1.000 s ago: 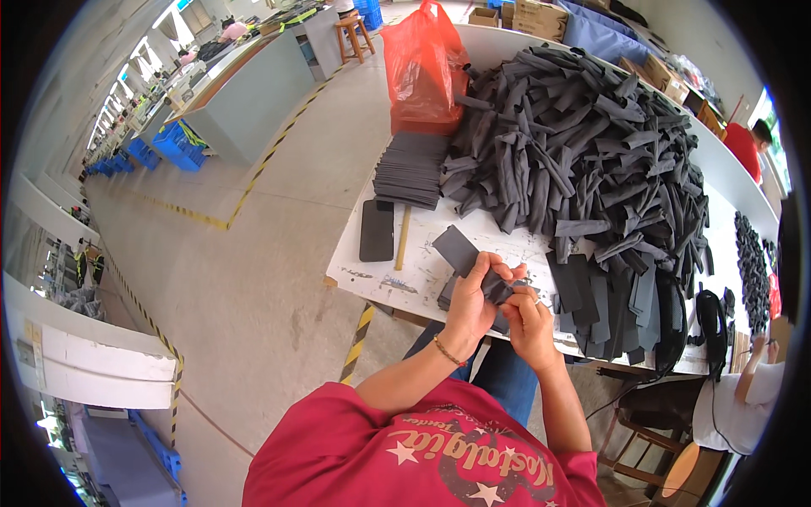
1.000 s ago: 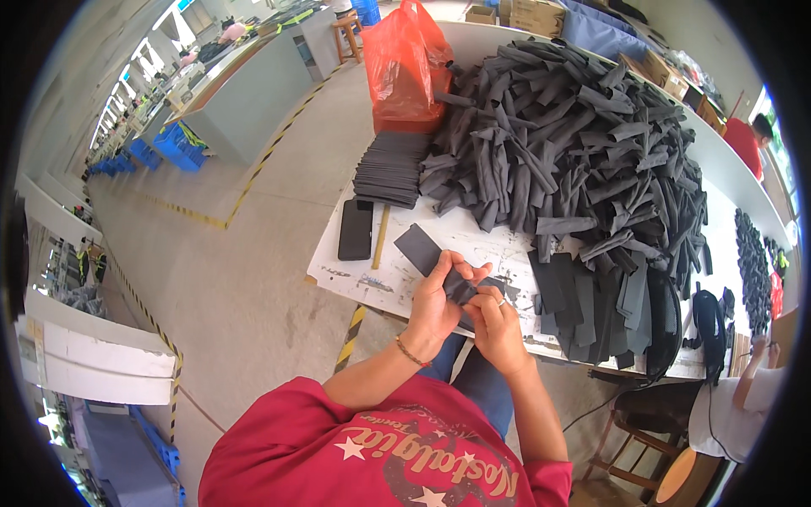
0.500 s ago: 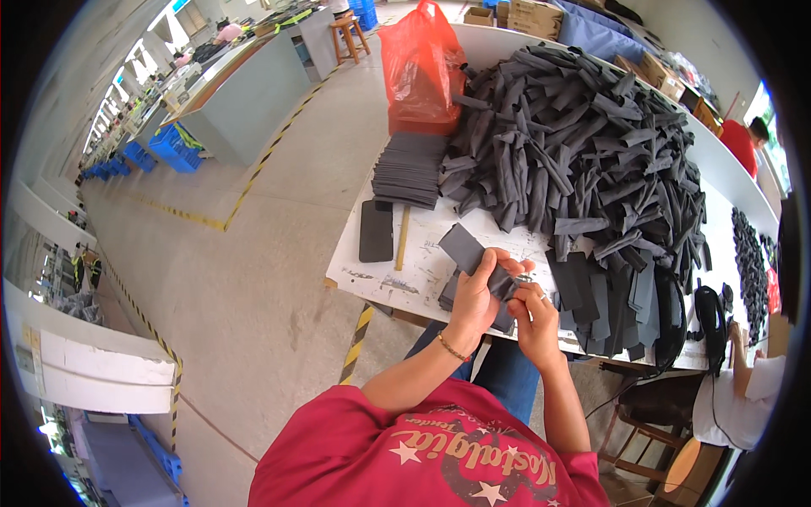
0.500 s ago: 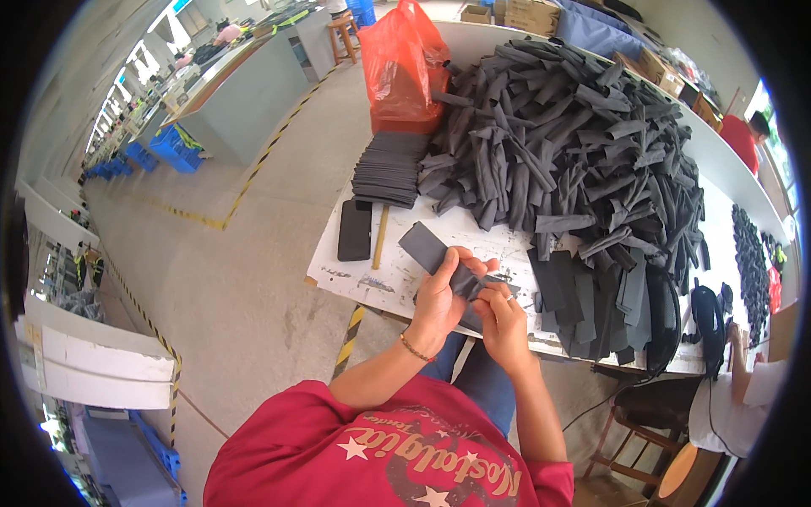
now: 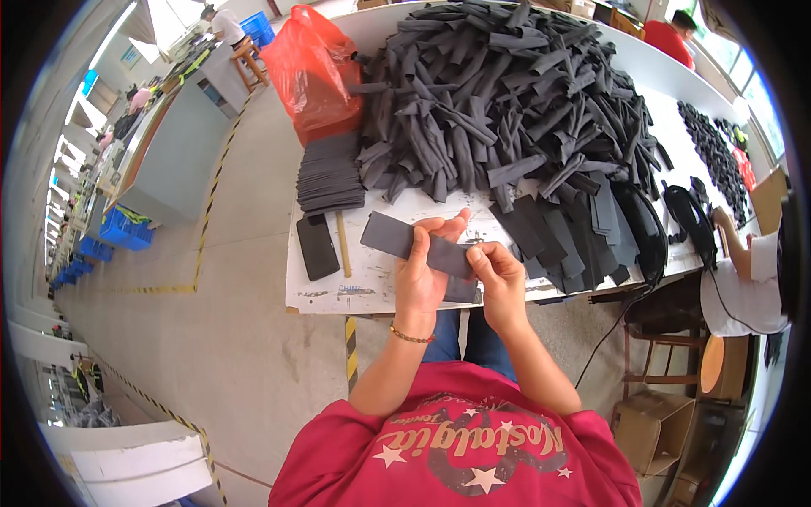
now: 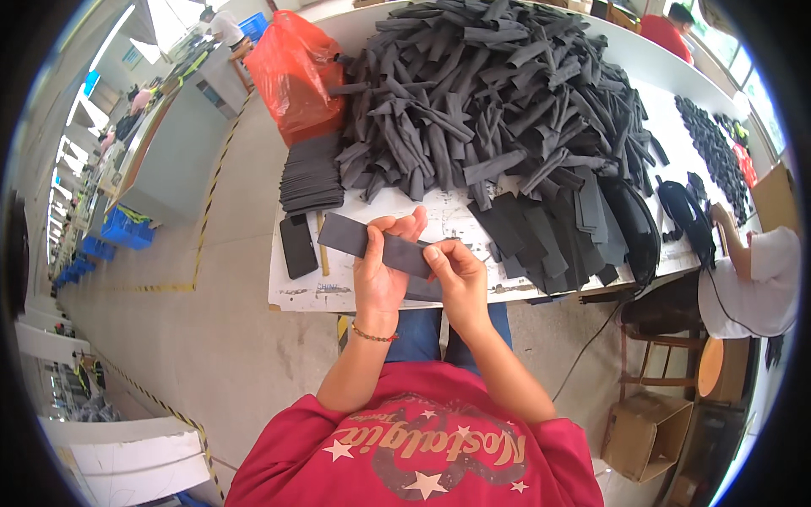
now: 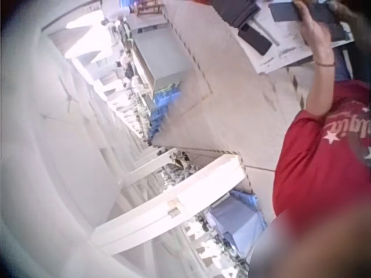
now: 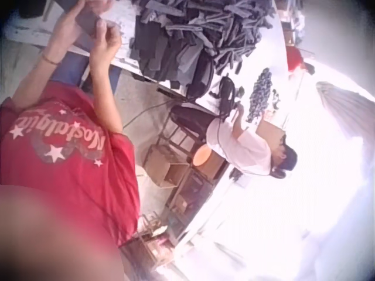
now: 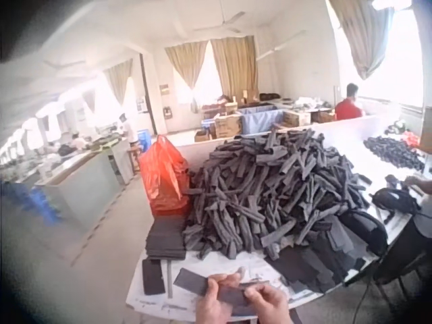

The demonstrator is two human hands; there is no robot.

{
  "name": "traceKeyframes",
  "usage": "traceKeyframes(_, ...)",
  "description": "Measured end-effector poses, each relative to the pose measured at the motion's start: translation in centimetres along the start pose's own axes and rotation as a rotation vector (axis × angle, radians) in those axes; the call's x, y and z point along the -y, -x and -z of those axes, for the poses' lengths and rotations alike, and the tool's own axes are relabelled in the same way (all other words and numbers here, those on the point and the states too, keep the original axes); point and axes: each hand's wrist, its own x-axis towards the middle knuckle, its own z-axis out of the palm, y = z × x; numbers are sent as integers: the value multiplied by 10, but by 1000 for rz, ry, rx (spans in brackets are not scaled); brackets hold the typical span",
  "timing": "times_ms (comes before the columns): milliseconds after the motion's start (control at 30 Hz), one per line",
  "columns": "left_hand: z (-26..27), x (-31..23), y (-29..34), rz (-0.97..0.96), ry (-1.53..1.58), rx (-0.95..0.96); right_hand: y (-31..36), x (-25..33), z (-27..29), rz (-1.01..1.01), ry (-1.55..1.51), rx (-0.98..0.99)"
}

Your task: The recorder is inspecting and handling small, black, rectangular foam pieces from a large pile on a workbench.

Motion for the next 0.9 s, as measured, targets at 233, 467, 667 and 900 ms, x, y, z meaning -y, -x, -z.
traceKeyframes(233, 21, -17, -2, -22, 0, -318, 4, 4, 12, 558, 523, -66)
traceKeyframes(467, 31, -13, -7, -24, 115, -246, 10, -12, 7, 81, 87, -50)
traceKeyframes(667, 23, -21, 1, 89, -156, -537, 7, -7, 26, 733, 715, 43)
traceKeyframes(900, 58, -28, 14, 175, -267, -510, -2, -7, 40, 661, 752, 128)
